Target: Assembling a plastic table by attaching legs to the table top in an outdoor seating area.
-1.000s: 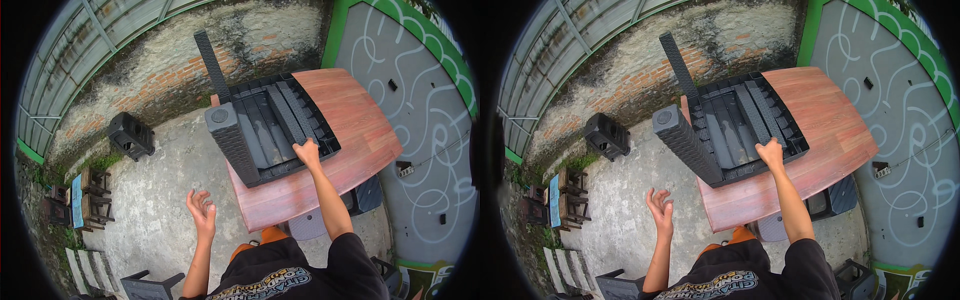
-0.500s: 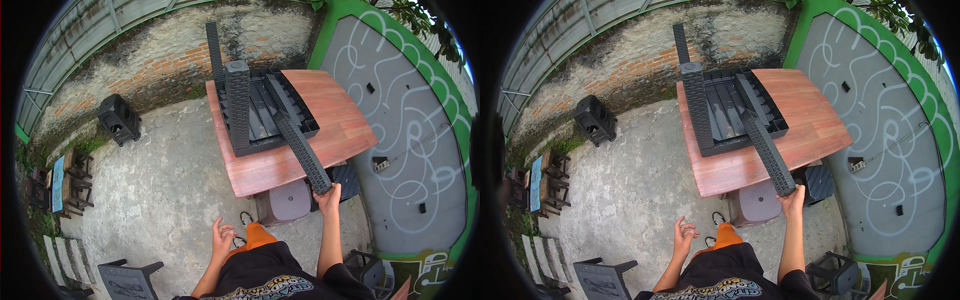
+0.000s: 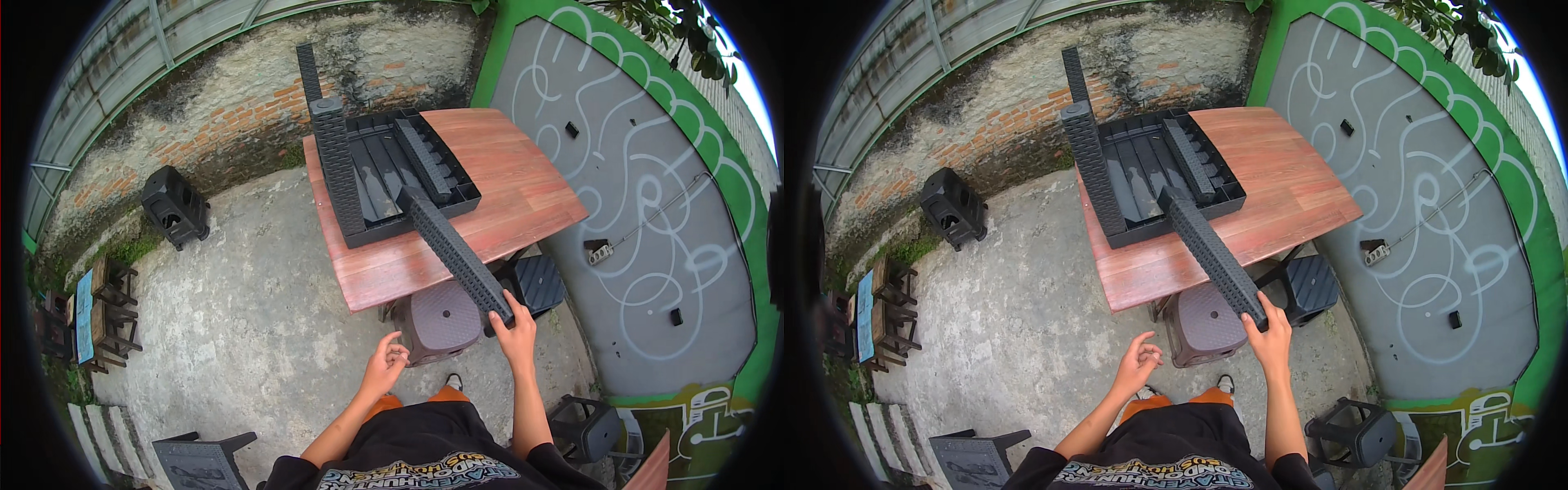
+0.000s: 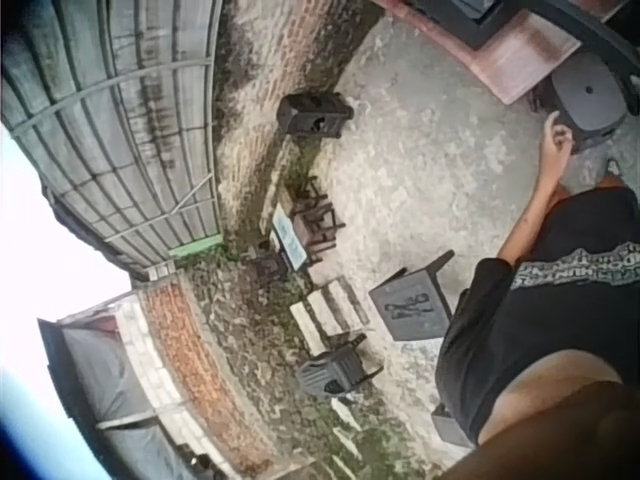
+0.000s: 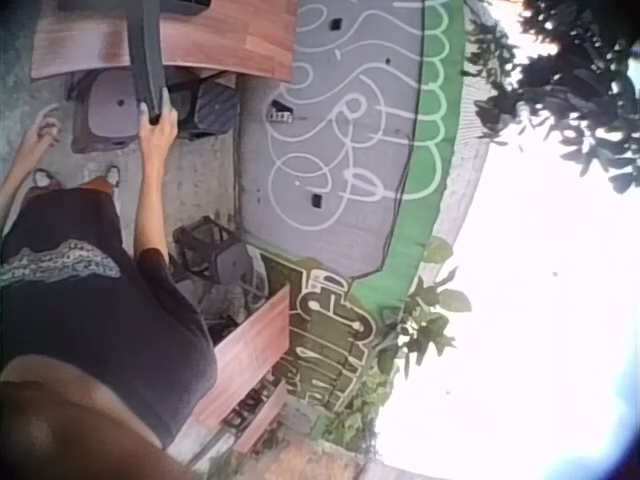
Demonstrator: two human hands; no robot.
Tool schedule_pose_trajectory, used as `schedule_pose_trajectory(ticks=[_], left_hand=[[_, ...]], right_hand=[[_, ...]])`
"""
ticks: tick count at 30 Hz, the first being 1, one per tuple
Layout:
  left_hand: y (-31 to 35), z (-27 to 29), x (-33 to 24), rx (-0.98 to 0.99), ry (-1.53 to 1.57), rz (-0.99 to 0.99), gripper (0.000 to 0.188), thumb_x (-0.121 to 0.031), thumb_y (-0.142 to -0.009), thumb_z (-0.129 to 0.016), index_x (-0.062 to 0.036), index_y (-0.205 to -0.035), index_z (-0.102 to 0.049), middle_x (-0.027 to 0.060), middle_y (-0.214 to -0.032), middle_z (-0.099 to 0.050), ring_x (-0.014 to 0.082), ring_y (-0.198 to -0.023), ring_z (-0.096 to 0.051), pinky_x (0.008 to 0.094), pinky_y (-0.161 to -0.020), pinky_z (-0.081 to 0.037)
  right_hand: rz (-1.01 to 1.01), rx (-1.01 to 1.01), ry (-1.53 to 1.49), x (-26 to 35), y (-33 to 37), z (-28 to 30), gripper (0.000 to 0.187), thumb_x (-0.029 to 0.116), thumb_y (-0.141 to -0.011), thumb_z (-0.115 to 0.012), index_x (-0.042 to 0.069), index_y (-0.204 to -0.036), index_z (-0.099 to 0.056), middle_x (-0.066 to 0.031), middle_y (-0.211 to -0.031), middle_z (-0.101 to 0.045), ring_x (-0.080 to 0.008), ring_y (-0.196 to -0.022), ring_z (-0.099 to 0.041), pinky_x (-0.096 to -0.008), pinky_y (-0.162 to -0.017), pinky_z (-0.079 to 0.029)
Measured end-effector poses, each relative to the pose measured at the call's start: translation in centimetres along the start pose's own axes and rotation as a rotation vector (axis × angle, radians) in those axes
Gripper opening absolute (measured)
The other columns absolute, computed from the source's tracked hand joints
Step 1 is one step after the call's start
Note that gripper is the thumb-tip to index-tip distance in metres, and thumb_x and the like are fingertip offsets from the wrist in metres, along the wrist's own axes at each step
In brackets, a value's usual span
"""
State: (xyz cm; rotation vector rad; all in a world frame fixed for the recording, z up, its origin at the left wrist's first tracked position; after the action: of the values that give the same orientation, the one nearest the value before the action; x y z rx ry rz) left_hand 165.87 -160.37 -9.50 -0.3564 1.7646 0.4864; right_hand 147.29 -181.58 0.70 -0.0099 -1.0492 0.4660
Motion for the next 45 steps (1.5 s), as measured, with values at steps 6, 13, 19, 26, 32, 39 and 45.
schedule_pose_trajectory(ticks=[6,13,19,26,32,39,45], left_hand=[[-1.8,-5.3,3.2,-0.033,-0.029,0.04,0.048,-0.003,-0.089,-0.053,-0.0001,-0.134,-0.035,0.0104,-0.096,-0.057,0.0141,-0.084,-0.06,0.0269,-0.075,-0.049],[-6.1,-12.8,7.2,-0.215,-0.002,-0.037,0.048,-0.001,-0.088,-0.05,0.0009,-0.133,-0.035,0.0113,-0.098,-0.057,0.0151,-0.083,-0.06,0.0274,-0.075,-0.049],[-8.0,-21.3,6.4,-0.355,-0.061,-0.091,0.045,-0.006,-0.092,-0.05,-0.0001,-0.134,-0.035,0.0126,-0.099,-0.058,0.0168,-0.085,-0.062,0.028,-0.074,-0.049],[-7.0,-24.6,8.3,-0.472,0.007,-0.059,0.046,-0.002,-0.089,-0.051,-0.0005,-0.133,-0.037,0.0118,-0.098,-0.059,0.0153,-0.082,-0.061,0.0276,-0.075,-0.049],[-4.6,-24.0,8.5,-0.562,0.009,-0.054,0.044,-0.003,-0.09,-0.051,0.0012,-0.132,-0.037,0.0122,-0.097,-0.06,0.0157,-0.082,-0.062,0.028,-0.076,-0.05],[-5.4,-22.1,8.3,-0.593,-0.287,-0.06,0.044,-0.004,-0.086,-0.056,0.0,-0.128,-0.043,0.012,-0.098,-0.061,0.0168,-0.083,-0.062,0.0289,-0.073,-0.05],[-15.2,-21.2,-1.0,-0.7,-0.51,-0.275,0.048,-0.014,-0.088,-0.06,-0.0012,-0.13,-0.042,0.0166,-0.115,-0.055,0.0222,-0.101,-0.058,0.0328,-0.075,-0.051]], right_hand=[[-0.043,0.107,0.078,-1.1,-2.1,2.5,0.048,0.023,-0.08,-0.07,0.002,-0.121,-0.058,-0.0151,-0.087,-0.064,-0.0237,-0.074,-0.064,-0.0355,-0.068,-0.051],[0.211,0.217,0.045,-3.7,-7.5,5.6,0.054,0.026,-0.083,-0.068,-0.004,-0.126,-0.053,-0.0081,-0.084,-0.064,-0.0101,-0.062,-0.055,-0.0274,-0.057,-0.049],[-0.971,0.532,-1.055,-10.7,-12.4,4.2,0.061,0.032,-0.081,-0.07,-0.005,-0.126,-0.053,-0.0133,-0.087,-0.066,-0.0111,-0.073,-0.06,-0.0271,-0.066,-0.049],[-1.019,0.696,-1.177,-11.2,-15.0,3.8,0.063,0.034,-0.077,-0.072,-0.006,-0.123,-0.053,-0.0155,-0.098,-0.065,-0.018,-0.084,-0.063,-0.0305,-0.072,-0.051],[-0.405,0.49,-0.643,-10.7,-15.4,6.4,0.061,0.032,-0.082,-0.068,-0.006,-0.126,-0.048,-0.0134,-0.097,-0.063,-0.0228,-0.081,-0.062,-0.0344,-0.069,-0.051],[0.273,0.364,-0.137,-7.7,-17.8,9.3,0.061,0.022,-0.074,-0.074,-0.002,-0.124,-0.05,-0.0151,-0.096,-0.06,-0.0275,-0.086,-0.06,-0.0359,-0.078,-0.048],[0.669,0.461,-0.135,-1.6,-24.0,10.3,0.061,0.008,-0.055,-0.076,0.001,-0.113,-0.057,-0.0149,-0.105,-0.057,-0.032,-0.097,-0.053,-0.0385,-0.087,-0.043]])
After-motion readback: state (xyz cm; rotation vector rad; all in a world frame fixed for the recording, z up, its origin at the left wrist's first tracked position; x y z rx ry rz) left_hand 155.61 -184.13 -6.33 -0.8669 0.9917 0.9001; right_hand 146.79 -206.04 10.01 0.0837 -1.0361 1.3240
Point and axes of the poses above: each hand's wrist, its own y-axis away from the middle knuckle, its own z-axis out of the back of the hand, x = y × z, the point moved 5 cm from there along -y, towards the middle knuckle
